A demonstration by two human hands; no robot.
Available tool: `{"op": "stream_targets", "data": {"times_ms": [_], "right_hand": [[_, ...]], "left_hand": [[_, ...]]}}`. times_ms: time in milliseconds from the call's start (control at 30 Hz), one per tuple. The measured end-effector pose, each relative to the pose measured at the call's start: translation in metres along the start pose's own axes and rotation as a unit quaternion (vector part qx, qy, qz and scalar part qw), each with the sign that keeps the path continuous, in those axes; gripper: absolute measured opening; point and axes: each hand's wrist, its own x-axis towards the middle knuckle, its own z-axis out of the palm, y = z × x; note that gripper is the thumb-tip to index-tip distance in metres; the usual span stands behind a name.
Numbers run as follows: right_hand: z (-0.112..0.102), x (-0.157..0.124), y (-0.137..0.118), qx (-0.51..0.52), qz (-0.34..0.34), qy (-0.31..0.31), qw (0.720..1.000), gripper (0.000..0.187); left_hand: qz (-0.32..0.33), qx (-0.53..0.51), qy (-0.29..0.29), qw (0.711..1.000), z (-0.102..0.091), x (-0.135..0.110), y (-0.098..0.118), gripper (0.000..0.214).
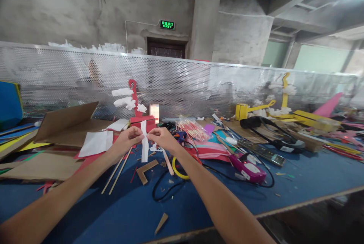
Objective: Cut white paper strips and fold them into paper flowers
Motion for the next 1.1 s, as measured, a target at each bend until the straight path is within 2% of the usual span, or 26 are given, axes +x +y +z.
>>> {"op": "stream_targets", "data": {"times_ms": [767,1100], "right_hand": [[0.001,-0.003,-0.007,-0.024,0.01,-0.013,1.0,0.013],[0.001,-0.003,-0.006,-0.025,0.003,-0.014,1.0,0.011]], "left_hand": [[0.015,0.027,-0.021,0.999,0.002,-0.001,0.001,0.021],[0.052,0.119,-0.031,0.991,0.0,0.0,-0.009,0.023]]}}
